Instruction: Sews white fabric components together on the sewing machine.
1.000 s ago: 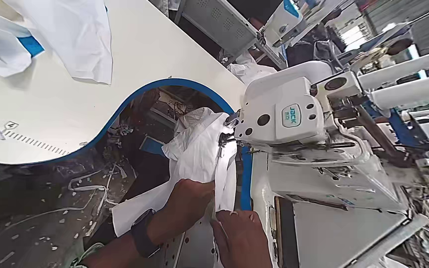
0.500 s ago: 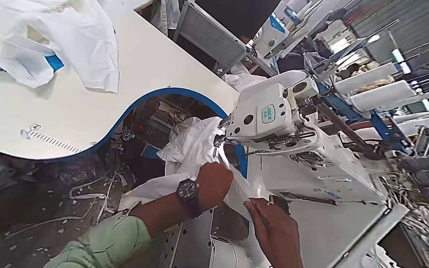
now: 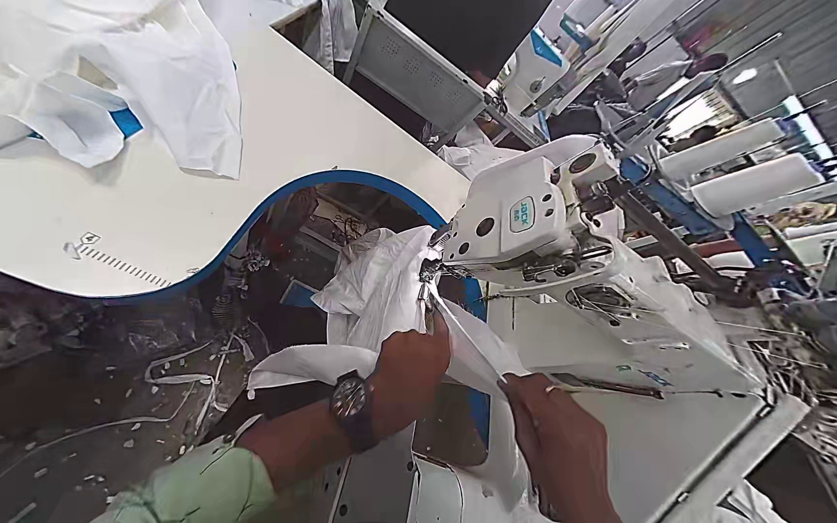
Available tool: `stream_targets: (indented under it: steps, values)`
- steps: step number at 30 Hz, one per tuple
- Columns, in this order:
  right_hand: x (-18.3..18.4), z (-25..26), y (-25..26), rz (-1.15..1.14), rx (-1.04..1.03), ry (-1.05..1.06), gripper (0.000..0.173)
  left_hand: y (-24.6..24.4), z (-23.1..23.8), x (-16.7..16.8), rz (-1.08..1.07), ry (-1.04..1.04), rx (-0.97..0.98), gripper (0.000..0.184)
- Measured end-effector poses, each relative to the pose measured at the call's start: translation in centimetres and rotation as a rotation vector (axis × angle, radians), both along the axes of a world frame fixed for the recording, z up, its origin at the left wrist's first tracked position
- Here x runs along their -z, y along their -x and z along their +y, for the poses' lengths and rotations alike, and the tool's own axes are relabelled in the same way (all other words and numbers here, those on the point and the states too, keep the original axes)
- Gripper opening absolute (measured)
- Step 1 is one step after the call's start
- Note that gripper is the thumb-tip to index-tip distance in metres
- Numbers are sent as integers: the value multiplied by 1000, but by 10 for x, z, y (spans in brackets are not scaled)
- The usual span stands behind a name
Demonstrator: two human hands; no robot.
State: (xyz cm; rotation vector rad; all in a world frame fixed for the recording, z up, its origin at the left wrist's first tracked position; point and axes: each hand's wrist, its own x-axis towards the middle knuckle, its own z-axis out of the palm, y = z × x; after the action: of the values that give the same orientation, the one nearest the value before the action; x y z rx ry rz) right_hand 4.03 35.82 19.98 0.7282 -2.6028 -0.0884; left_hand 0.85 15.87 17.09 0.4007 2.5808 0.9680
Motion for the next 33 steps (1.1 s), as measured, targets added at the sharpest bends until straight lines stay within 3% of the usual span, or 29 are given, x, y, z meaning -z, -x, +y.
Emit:
stream_targets:
  steps: [2,3,6,9,19,24,33]
  values:
    - [27,-8,-22,6,-4,-41,20,-24,-12,20,213,-72,-236,67]
    - [39,-16,-31,14,-22,-40,19,-30,-19,29,289,-106,-303,61]
    - [61,-45,-46,71,-121,34,18,-36,-30,52,377,-278,-258,26]
    - [60,-79,-51,118,-129,194,18,-49,-20,79,618,-419,-258,20]
    - [80,-90,-24,133,-69,387,9,-52,-21,98,577,-655,-366,23]
    - [91,-90,-10,153,-92,430,19,-25,-14,103,748,-620,-417,19]
    - [82,-98,35,162,9,369,20,26,-7,95,858,-464,-432,13]
